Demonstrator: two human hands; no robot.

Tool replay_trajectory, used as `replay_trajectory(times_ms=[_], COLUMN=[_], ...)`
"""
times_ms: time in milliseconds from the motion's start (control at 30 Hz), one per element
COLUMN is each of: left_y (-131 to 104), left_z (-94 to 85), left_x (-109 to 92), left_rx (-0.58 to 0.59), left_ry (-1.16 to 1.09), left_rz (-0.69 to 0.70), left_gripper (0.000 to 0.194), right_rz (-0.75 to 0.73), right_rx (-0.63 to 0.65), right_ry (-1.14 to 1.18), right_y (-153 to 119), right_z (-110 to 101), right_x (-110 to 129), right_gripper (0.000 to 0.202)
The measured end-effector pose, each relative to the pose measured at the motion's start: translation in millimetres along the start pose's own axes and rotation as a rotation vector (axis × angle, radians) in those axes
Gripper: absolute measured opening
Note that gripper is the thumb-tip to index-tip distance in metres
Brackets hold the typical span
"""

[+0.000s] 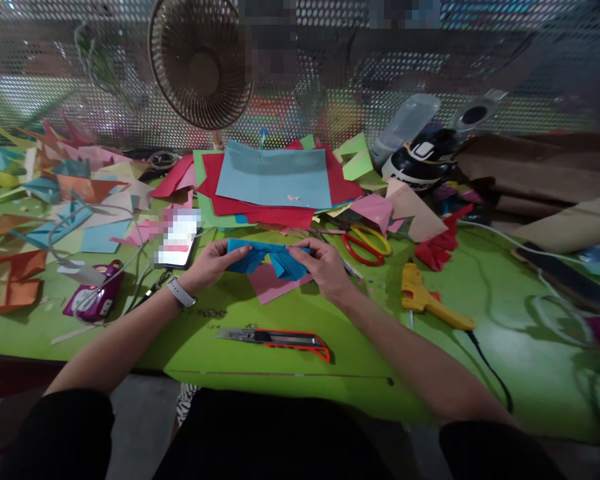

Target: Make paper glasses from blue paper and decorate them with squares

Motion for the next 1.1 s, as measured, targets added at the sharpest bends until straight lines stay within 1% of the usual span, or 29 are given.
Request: replay_trajectory(times_ms=[100, 167, 233, 333, 433, 633, 867, 1100], left_y=[1, 2, 3, 3, 1, 0, -1, 1], left_z=[-1.0, -2.8, -3.7, -3.8, -3.7, -2.2, -7.1, -10.4], left_x=[-1, 0, 2, 3, 2, -1, -3, -4], left_rx=[-0.088, -0.142, -0.117, -0.058, -0.066, -0.010, 0.050, 0.044], left_ry=[-0.065, -0.057, 0.004, 0.120, 0.196, 0.230, 0.283, 0.317], left_rz=[-0.007, -0.012, 0.004, 0.066, 0.081, 0.079, 0.095, 0.142], left_gripper=[0.051, 0.060, 0.060, 0.058, 0.057, 0.055, 0.051, 0.046], right_rz=[-0.001, 0.001, 0.000, -0.005, -0.016, -0.025, -0.043, -0.037], right_rx=[-0.014, -0.019, -0.024, -0.021, -0.011, -0.025, -0.014, -0.004], right_ry=[-0.016, -0.024, -0.036, -0.043, -0.056, -0.088, -0.091, -0.078], right_y=[0, 0, 0, 0, 0, 0, -1, 1], right_z=[1, 1, 1, -1, -2, -3, -4, -3], right_x=[1, 1, 1, -1, -2, -3, 1, 6], right_gripper=[0.038, 0.039, 0.037, 0.033, 0.031, 0.033, 0.035, 0.038])
Point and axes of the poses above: each hand's wrist, its own y-axis towards the middle knuckle, its own z-axis out of the palm, x = y × z, the point moved 2 cm from there along y, towards the middle knuckle, and after that the axes turned 2 degrees about -x, right-handed, at the moved point
